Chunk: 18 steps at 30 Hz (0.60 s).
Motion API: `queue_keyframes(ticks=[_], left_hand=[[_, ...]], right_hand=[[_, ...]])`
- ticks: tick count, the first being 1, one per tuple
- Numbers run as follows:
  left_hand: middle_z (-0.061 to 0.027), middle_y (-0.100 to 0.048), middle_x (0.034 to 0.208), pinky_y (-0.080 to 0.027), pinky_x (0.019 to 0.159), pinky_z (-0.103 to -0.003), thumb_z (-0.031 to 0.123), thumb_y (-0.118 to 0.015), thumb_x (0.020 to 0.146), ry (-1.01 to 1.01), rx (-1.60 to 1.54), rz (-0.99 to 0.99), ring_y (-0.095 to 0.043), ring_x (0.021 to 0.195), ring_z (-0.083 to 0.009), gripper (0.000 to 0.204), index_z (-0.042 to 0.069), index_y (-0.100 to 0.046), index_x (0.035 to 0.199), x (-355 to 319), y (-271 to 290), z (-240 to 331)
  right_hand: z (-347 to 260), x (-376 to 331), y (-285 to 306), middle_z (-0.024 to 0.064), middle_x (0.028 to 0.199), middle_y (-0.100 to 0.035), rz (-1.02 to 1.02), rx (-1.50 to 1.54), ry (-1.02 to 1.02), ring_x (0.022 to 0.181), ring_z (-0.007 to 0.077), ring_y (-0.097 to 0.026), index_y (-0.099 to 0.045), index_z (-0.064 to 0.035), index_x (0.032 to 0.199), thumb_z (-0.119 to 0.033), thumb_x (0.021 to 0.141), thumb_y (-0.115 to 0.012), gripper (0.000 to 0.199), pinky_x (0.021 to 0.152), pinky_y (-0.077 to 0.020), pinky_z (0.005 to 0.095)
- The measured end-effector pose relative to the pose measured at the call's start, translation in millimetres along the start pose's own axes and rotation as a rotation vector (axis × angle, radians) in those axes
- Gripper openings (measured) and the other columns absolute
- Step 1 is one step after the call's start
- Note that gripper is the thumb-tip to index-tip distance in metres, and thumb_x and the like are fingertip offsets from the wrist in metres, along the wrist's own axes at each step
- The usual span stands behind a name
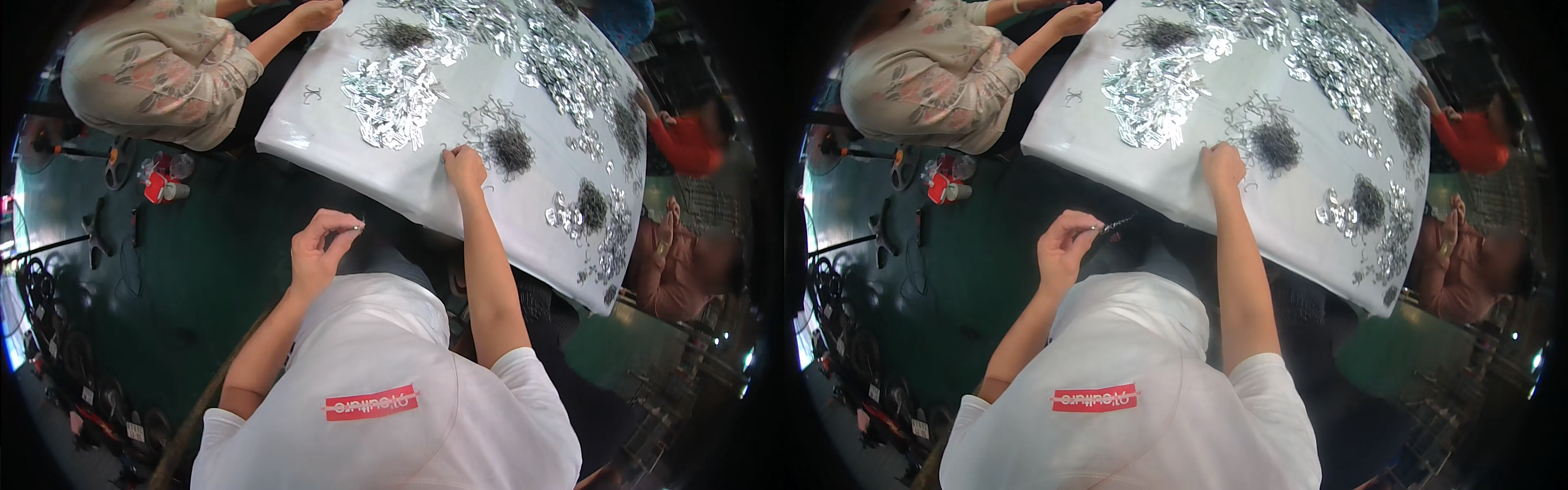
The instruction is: The person repeatedly picks small metal hooks and flat pieces from a white table, joins them by hand, and occasionally hangs the assembled units on a nearby metal rack. Other workers at the same table perform similar assembly actions.
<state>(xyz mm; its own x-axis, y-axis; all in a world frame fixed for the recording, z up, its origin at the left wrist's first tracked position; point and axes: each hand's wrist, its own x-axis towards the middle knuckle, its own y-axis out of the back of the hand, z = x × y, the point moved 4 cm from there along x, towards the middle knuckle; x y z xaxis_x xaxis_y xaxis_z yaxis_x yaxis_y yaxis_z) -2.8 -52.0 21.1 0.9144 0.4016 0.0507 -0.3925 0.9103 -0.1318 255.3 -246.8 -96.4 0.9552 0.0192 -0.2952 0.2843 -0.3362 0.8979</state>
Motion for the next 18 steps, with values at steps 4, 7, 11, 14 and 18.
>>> queue_keyframes(ticks=[4, 7, 11, 14, 18], left_hand=[[-0.0055, -0.064, 0.094, -0.046, 0.075, -0.022, -0.009, -0.063, 0.084, -0.029, 0.025, 0.107, -0.058, 0.082, -0.0093, 0.018, 0.002, -0.066, 0.097, -11, -3, 1], [-0.0085, -0.062, 0.095, -0.048, 0.078, -0.025, -0.011, -0.059, 0.085, -0.052, 0.045, 0.129, -0.06, 0.086, -0.0133, 0.017, 0.0, -0.063, 0.098, -19, -4, 0], [-0.0098, -0.061, 0.095, -0.05, 0.078, -0.026, -0.013, -0.057, 0.086, -0.062, 0.103, 0.203, -0.062, 0.085, -0.0152, 0.019, -0.001, -0.063, 0.1, -29, -5, 5], [-0.0027, -0.064, 0.09, -0.045, 0.065, -0.021, -0.006, -0.065, 0.083, -0.064, 0.055, 0.331, -0.058, 0.073, -0.0072, 0.016, 0.004, -0.068, 0.096, -34, -8, 10], [-0.0038, -0.066, 0.089, -0.047, 0.067, -0.022, -0.004, -0.067, 0.083, -0.064, 0.059, 0.411, -0.06, 0.074, -0.0089, 0.016, 0.003, -0.069, 0.096, -43, -8, 17]], right_hand=[[-11, 21, -11, 0.0159, 0.097, -0.069, -0.073, -0.207, 0.183, 0.09, 0.0361, -0.066, -0.069, -0.0028, 0.095, -0.029, 0.082, -0.067, 0.03, 0.079, -0.0513, 0.0432], [-12, 13, 1, 0.0144, 0.091, -0.069, -0.067, -0.074, 0.297, 0.081, 0.0299, -0.068, -0.066, -0.0004, 0.096, -0.023, 0.083, -0.067, 0.027, 0.072, -0.0522, 0.0387], [-34, -29, 24, 0.0095, 0.085, -0.067, -0.43, 0.625, 0.349, 0.074, 0.0161, -0.064, -0.062, 0.0008, 0.095, -0.015, 0.088, -0.064, 0.017, 0.061, -0.0496, 0.0286], [-63, -82, 46, 0.0069, 0.083, -0.065, -0.661, 0.902, 0.317, 0.071, 0.0106, -0.061, -0.061, 0.0002, 0.094, -0.011, 0.09, -0.063, 0.012, 0.056, -0.0464, 0.023], [-100, -146, 68, 0.0076, 0.087, -0.065, -0.858, 1.067, 0.297, 0.069, 0.0106, -0.059, -0.062, -0.0004, 0.094, -0.011, 0.089, -0.065, 0.012, 0.053, -0.0441, 0.0216]])
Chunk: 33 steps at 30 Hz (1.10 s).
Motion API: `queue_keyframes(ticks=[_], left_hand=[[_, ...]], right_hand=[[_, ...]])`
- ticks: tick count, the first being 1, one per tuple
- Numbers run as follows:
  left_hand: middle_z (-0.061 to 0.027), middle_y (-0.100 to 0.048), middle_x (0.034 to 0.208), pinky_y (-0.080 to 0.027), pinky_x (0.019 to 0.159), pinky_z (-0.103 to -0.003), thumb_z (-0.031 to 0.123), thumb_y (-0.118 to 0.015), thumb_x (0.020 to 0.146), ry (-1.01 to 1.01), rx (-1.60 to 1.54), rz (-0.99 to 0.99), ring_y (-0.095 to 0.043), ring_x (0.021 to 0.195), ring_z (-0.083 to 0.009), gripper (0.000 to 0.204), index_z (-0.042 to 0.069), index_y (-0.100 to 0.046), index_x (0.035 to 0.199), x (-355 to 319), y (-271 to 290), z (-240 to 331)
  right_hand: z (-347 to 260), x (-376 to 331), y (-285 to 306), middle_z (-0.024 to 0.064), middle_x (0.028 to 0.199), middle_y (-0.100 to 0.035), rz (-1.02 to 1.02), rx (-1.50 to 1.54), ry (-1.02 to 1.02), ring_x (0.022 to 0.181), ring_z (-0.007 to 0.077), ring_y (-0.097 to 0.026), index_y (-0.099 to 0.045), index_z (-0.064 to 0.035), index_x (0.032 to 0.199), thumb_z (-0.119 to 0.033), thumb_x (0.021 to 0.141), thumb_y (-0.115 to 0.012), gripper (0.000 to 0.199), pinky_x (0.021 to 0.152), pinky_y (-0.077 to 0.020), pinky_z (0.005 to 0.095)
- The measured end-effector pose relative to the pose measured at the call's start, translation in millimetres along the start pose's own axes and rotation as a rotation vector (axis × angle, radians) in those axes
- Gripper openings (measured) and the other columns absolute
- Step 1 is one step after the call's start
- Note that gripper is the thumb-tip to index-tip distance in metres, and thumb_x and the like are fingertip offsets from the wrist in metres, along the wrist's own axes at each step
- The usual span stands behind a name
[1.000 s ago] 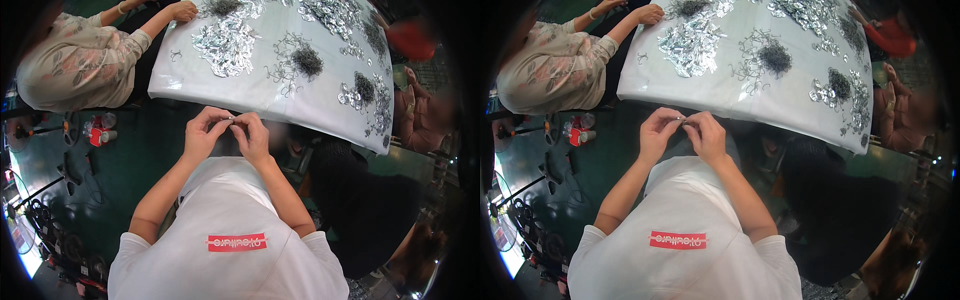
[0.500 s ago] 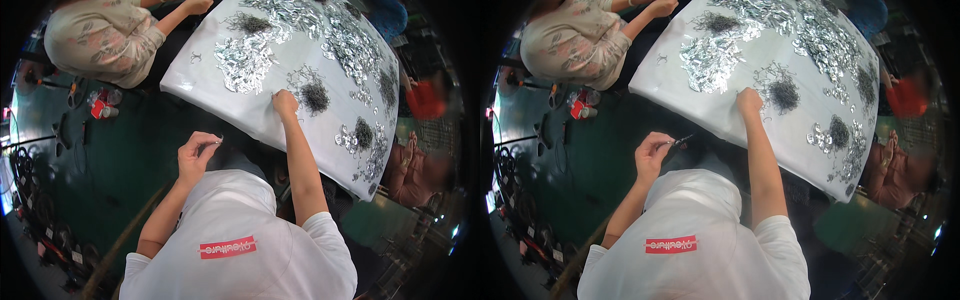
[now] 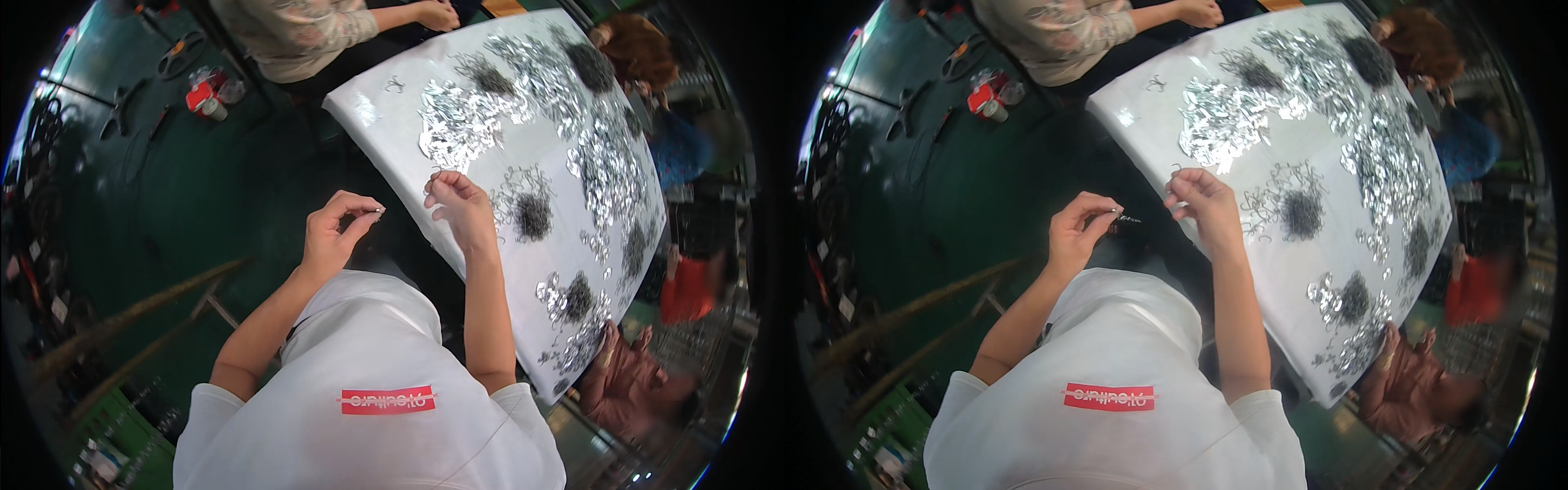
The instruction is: The person repeatedly picks small metal hooks and flat pieces from a white table, joins them by hand, and occasionally hangs the assembled units on a nearby metal rack. Other workers at the same table perform similar assembly actions.
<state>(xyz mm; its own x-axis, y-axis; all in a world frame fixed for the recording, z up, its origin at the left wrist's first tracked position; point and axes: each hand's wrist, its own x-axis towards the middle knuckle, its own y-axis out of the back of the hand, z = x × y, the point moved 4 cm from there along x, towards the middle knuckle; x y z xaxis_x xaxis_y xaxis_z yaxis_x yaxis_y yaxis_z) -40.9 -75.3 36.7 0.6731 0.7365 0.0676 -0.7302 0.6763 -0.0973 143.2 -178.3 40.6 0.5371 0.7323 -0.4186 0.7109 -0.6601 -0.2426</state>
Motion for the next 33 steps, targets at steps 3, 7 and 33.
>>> queue_keyframes(ticks=[3, 7, 33], left_hand=[[-0.0054, -0.065, 0.091, -0.049, 0.071, -0.023, -0.005, -0.065, 0.084, -0.052, 0.048, 0.052, -0.061, 0.078, -0.0108, 0.017, 0.002, -0.068, 0.098, -7, 6, 5], [-0.0072, -0.064, 0.095, -0.05, 0.077, -0.024, -0.007, -0.063, 0.086, -0.088, 0.118, 0.125, -0.063, 0.085, -0.0123, 0.018, 0.0, -0.066, 0.102, -18, 13, 10], [-0.0096, -0.067, 0.097, -0.054, 0.071, -0.033, -0.008, -0.065, 0.079, -0.388, 0.438, 0.629, -0.063, 0.088, -0.0246, 0.024, 0.002, -0.065, 0.102, 51, 245, 65]], right_hand=[[-9, -18, -34, 0.0085, 0.093, -0.064, -0.124, 0.059, -0.017, 0.071, 0.01, -0.058, -0.062, -0.0007, 0.093, -0.011, 0.088, -0.067, 0.012, 0.053, -0.0427, 0.0214], [-5, -31, -65, 0.0037, 0.098, -0.06, -0.234, 0.038, -0.003, 0.077, 0.0081, -0.055, -0.064, -0.0017, 0.087, -0.01, 0.087, -0.069, 0.01, 0.063, -0.0407, 0.0207], [-14, 83, -328, 0.0042, 0.094, -0.06, -0.387, -0.248, 0.537, 0.087, 0.0108, -0.056, -0.06, -0.0011, 0.09, -0.005, 0.09, -0.063, 0.005, 0.079, -0.0444, 0.023]])
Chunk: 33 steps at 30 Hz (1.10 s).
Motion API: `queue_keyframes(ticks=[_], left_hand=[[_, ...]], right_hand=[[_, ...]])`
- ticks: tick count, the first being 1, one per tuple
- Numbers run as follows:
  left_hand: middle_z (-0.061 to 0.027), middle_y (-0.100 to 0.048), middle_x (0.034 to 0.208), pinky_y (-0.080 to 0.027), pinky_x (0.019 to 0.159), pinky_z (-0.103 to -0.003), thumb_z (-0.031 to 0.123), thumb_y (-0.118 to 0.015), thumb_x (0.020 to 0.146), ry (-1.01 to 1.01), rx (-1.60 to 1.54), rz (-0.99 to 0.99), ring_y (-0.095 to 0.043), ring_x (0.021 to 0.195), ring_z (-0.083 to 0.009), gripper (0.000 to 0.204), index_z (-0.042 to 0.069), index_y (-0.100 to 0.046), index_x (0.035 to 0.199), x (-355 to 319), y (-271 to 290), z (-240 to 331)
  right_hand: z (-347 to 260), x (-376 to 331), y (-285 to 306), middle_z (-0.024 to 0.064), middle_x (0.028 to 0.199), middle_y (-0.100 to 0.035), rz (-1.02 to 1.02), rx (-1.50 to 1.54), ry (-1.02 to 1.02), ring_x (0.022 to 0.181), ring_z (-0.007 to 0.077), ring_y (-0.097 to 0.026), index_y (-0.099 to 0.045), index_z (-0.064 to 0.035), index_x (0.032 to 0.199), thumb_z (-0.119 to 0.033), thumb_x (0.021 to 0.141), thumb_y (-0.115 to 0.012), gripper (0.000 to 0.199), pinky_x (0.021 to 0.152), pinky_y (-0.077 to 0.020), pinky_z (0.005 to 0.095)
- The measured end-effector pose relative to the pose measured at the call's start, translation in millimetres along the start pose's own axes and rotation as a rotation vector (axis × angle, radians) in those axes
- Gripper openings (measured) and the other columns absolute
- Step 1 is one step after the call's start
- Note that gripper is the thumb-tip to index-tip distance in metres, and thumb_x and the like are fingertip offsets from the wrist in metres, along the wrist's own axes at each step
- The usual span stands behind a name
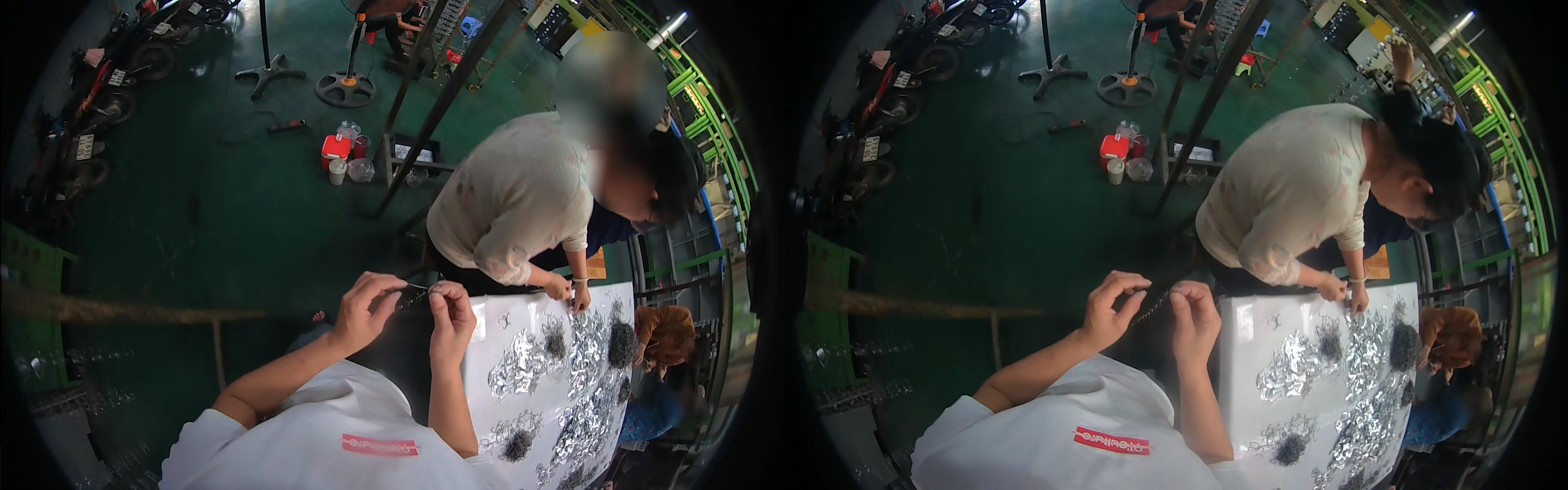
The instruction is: The person repeatedly picks small metal hooks and flat pieces from a white table, joins them by hand, and occasionally hangs the assembled units on a nearby metal rack. Other workers at the same table perform similar assembly actions.
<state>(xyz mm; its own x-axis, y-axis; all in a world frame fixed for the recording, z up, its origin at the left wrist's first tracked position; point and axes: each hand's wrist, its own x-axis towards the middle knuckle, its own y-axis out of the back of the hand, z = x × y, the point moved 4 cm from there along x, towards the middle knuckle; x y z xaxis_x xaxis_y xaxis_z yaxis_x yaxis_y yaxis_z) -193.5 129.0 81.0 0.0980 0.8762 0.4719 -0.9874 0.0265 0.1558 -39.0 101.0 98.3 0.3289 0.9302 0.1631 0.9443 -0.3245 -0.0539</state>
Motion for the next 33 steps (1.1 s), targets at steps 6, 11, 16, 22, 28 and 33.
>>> queue_keyframes(ticks=[6, 11, 16, 22, 28, 33], left_hand=[[-0.0084, -0.066, 0.097, -0.05, 0.068, -0.026, -0.006, -0.059, 0.085, -0.01, 0.021, 0.116, -0.062, 0.08, -0.017, 0.02, 0.003, -0.065, 0.102, 87, 54, -35], [-0.0083, -0.067, 0.1, -0.049, 0.067, -0.026, -0.006, -0.059, 0.087, 0.043, -0.018, 0.182, -0.064, 0.085, -0.0181, 0.02, 0.004, -0.064, 0.104, 129, 85, -70], [-0.0102, -0.065, 0.105, -0.049, 0.081, -0.025, -0.004, -0.055, 0.092, 0.142, -0.008, 0.189, -0.063, 0.094, -0.0142, 0.015, -0.002, -0.061, 0.106, 159, 111, -117], [-0.0091, -0.067, 0.1, -0.051, 0.075, -0.026, -0.002, -0.057, 0.091, 0.141, 0.018, 0.315, -0.066, 0.092, -0.0159, 0.015, 0.001, -0.064, 0.105, 232, 142, -188], [-0.0088, -0.067, 0.101, -0.051, 0.078, -0.026, 0.001, -0.055, 0.093, 0.278, 0.025, 0.345, -0.065, 0.092, -0.0143, 0.015, 0.001, -0.062, 0.106, 306, 174, -247], [-0.0063, -0.066, 0.101, -0.049, 0.077, -0.024, 0.002, -0.054, 0.095, 0.399, -0.016, 0.342, -0.061, 0.088, -0.0106, 0.015, 0.001, -0.062, 0.108, 352, 172, -285]], right_hand=[[-18, 106, -67, 0.0012, 0.09, -0.061, -0.006, 0.042, 0.057, 0.084, 0.0085, -0.056, -0.061, 0.0002, 0.095, -0.008, 0.091, -0.064, 0.009, 0.079, -0.0437, 0.0215], [-26, 206, -108, -0.0012, 0.091, -0.06, -0.006, -0.051, 0.133, 0.082, 0.0056, -0.054, -0.06, -0.0002, 0.098, -0.008, 0.092, -0.063, 0.01, 0.076, -0.0416, 0.0191], [-25, 303, -144, -0.0016, 0.088, -0.061, -0.038, 0.128, 0.203, 0.078, 0.0046, -0.051, -0.063, -0.0014, 0.096, -0.01, 0.091, -0.065, 0.01, 0.071, -0.0392, 0.0188], [-35, 419, -175, -0.0006, 0.088, -0.063, 0.007, 0.133, 0.285, 0.084, 0.0072, -0.056, -0.064, -0.0014, 0.093, -0.011, 0.09, -0.067, 0.011, 0.079, -0.043, 0.0215], [-54, 523, -194, 0.0001, 0.086, -0.064, 0.066, 0.14, 0.367, 0.072, 0.0035, -0.046, -0.065, -0.0035, 0.094, -0.014, 0.09, -0.067, 0.011, 0.062, -0.033, 0.0189], [-60, 591, -196, 0.0012, 0.086, -0.063, 0.134, 0.09, 0.412, 0.069, 0.0037, -0.045, -0.065, -0.0028, 0.093, -0.014, 0.09, -0.067, 0.012, 0.061, -0.0321, 0.0186]])
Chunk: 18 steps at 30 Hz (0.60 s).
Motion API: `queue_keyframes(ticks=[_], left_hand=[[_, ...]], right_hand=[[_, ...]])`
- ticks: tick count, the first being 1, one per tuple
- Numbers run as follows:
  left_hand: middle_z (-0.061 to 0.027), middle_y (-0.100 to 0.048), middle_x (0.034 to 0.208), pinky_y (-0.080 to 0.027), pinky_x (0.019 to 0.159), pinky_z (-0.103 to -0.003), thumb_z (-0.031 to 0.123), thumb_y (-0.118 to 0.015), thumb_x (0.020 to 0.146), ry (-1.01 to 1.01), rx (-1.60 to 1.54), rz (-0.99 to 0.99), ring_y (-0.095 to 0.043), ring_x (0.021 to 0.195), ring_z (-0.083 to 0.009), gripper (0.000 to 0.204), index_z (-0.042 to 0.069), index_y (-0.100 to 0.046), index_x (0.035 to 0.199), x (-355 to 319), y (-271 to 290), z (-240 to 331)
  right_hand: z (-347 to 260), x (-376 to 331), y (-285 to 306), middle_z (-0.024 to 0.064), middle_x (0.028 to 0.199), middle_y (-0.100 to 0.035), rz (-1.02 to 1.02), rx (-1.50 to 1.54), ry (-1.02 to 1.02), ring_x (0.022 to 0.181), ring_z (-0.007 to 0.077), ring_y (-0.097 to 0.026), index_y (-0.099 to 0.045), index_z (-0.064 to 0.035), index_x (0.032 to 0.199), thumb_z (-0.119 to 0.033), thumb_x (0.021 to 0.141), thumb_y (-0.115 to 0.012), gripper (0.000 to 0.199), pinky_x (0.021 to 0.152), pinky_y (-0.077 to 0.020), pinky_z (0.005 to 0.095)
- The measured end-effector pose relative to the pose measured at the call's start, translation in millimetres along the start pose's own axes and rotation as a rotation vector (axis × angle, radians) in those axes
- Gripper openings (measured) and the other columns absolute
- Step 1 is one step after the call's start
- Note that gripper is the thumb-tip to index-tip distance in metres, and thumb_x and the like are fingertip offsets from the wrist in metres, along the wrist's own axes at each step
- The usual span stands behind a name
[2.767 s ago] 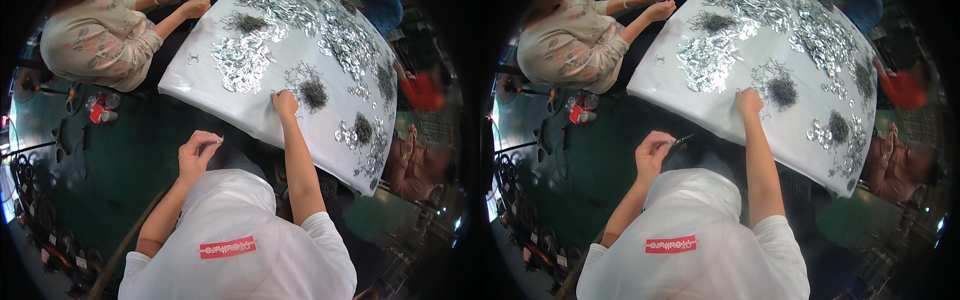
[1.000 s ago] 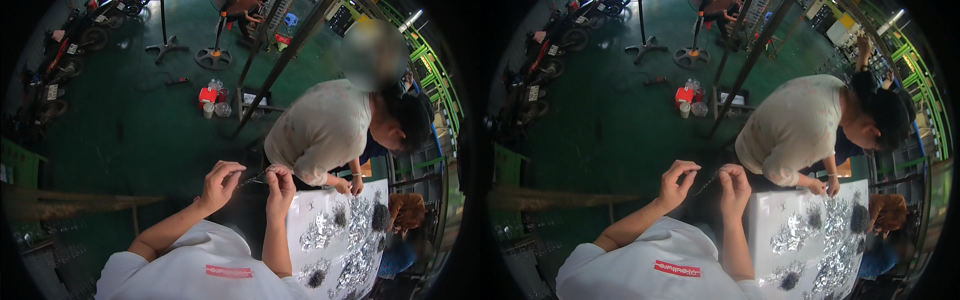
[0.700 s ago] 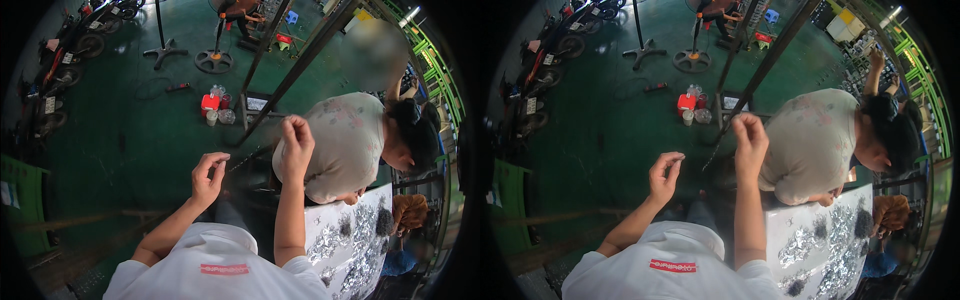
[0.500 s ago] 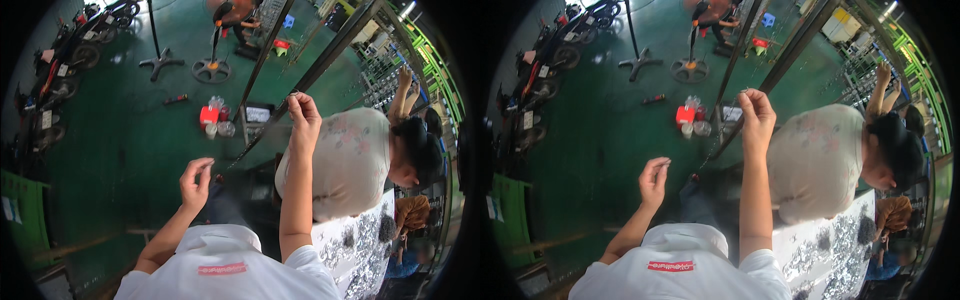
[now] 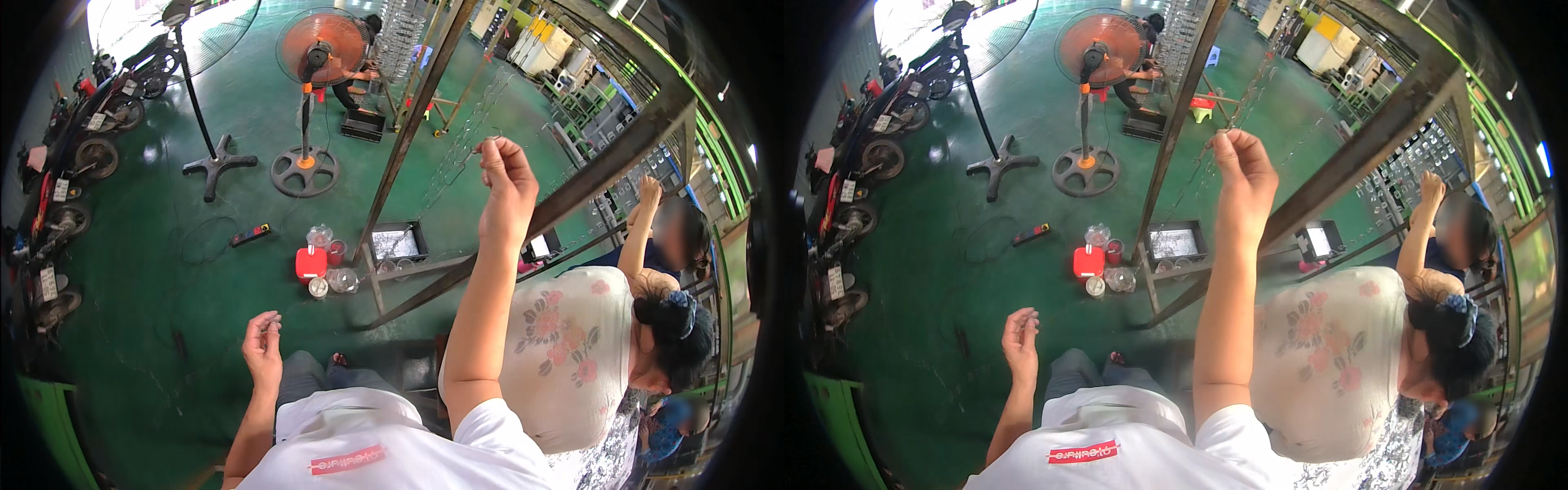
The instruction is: The person repeatedly picks small metal hooks and flat pieces from a white table, joins them by hand, and occasionally hangs the assembled units on a nearby metal rack. Other workers at the same table perform similar assembly actions.
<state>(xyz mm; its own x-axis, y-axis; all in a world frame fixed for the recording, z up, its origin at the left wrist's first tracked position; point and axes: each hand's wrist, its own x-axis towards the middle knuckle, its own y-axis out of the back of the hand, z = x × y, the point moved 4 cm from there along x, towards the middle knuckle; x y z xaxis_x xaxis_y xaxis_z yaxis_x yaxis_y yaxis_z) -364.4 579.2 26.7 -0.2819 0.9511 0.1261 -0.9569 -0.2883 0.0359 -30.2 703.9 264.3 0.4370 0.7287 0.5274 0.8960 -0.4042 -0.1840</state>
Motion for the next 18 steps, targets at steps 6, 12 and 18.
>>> queue_keyframes(ticks=[6, 12, 18], left_hand=[[-0.0062, -0.066, 0.1, -0.05, 0.078, -0.025, 0.001, -0.054, 0.094, 0.082, -0.061, -0.187, -0.061, 0.087, -0.0108, 0.016, 0.001, -0.062, 0.108, 64, -47, -6], [-0.0074, -0.067, 0.099, -0.051, 0.078, -0.026, 0.0, -0.055, 0.093, -0.05, -0.019, -0.335, -0.064, 0.091, -0.0133, 0.015, 0.0, -0.063, 0.106, 146, -71, -2], [-0.0082, -0.067, 0.097, -0.051, 0.078, -0.026, -0.001, -0.056, 0.091, -0.107, 0.072, -0.406, -0.065, 0.088, -0.014, 0.014, 0.0, -0.064, 0.103, 203, -82, -4]], right_hand=[[24, 68, 1, -0.0002, 0.085, -0.064, 0.121, -0.097, 0.037, 0.068, 0.0026, -0.044, -0.066, -0.0046, 0.092, -0.017, 0.089, -0.068, 0.013, 0.059, -0.0318, 0.0182], [28, 131, 8, -0.0013, 0.085, -0.065, 0.223, -0.151, 0.108, 0.067, 0.0017, -0.045, -0.068, -0.0051, 0.092, -0.019, 0.089, -0.068, 0.014, 0.058, -0.0322, 0.0175], [21, 189, 26, -0.0036, 0.081, -0.064, 0.307, -0.283, 0.147, 0.069, 0.0023, -0.046, -0.069, -0.0038, 0.093, -0.019, 0.087, -0.07, 0.016, 0.061, -0.0326, 0.0181]])
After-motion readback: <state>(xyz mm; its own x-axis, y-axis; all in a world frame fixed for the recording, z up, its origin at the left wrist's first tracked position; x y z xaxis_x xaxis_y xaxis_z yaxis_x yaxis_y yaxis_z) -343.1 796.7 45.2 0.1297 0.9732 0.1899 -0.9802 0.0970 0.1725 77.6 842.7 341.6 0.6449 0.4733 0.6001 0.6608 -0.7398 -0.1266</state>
